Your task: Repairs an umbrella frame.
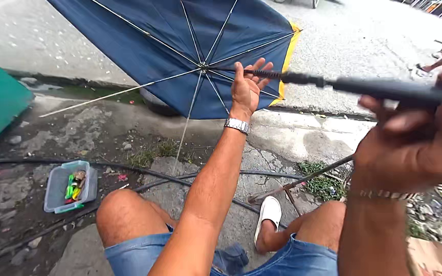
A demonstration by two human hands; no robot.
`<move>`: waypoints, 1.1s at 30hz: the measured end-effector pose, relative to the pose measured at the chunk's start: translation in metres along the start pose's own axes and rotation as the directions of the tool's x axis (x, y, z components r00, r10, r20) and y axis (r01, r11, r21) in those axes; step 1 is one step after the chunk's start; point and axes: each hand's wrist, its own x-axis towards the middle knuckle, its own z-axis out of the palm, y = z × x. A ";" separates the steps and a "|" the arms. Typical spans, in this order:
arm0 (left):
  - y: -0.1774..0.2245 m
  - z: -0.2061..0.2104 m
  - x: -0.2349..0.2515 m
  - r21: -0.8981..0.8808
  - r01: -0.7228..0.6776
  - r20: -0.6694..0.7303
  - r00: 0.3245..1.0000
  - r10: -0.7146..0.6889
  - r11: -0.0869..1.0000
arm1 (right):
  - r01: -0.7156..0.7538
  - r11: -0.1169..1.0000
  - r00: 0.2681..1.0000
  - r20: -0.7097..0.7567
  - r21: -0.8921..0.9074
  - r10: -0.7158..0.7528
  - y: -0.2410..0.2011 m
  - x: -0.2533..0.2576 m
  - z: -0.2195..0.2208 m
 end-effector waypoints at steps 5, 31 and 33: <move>0.010 0.014 -0.028 0.229 -0.014 -0.020 1.000 0.019 0.973 | -0.493 0.838 0.798 -0.262 0.232 0.542 -0.007 -0.155 -0.034; 0.036 -0.095 -0.179 0.696 0.167 -0.100 0.986 -0.135 0.699 | -0.884 0.414 0.324 0.354 -0.217 0.877 -0.030 -0.337 0.019; 0.047 -0.104 -0.194 0.805 0.183 -0.095 0.979 -0.183 0.564 | -0.870 0.431 0.338 0.344 -0.242 0.876 -0.035 -0.334 0.020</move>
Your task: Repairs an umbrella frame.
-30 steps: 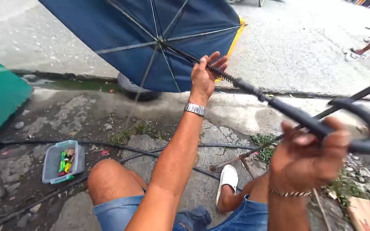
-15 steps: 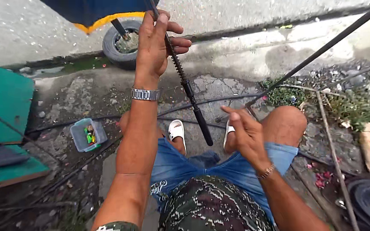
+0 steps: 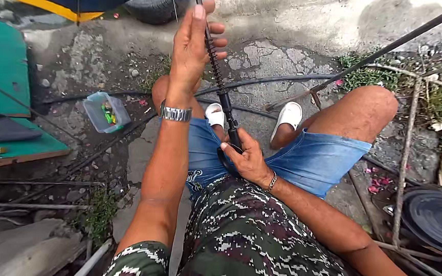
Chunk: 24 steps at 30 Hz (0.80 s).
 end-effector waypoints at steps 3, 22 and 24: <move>-0.014 -0.017 -0.041 0.144 0.056 0.121 0.990 -0.074 0.988 | 0.014 1.000 1.000 -0.018 0.011 -0.014 -0.012 0.006 -0.004; -0.038 0.002 -0.120 0.299 -0.101 0.109 0.991 0.071 0.949 | 0.059 0.998 0.983 -0.175 -0.027 -0.063 -0.010 -0.010 -0.007; -0.044 -0.001 -0.114 0.563 -0.325 0.083 0.937 0.340 0.759 | 0.052 0.998 0.984 -0.171 -0.044 -0.059 -0.023 -0.009 -0.015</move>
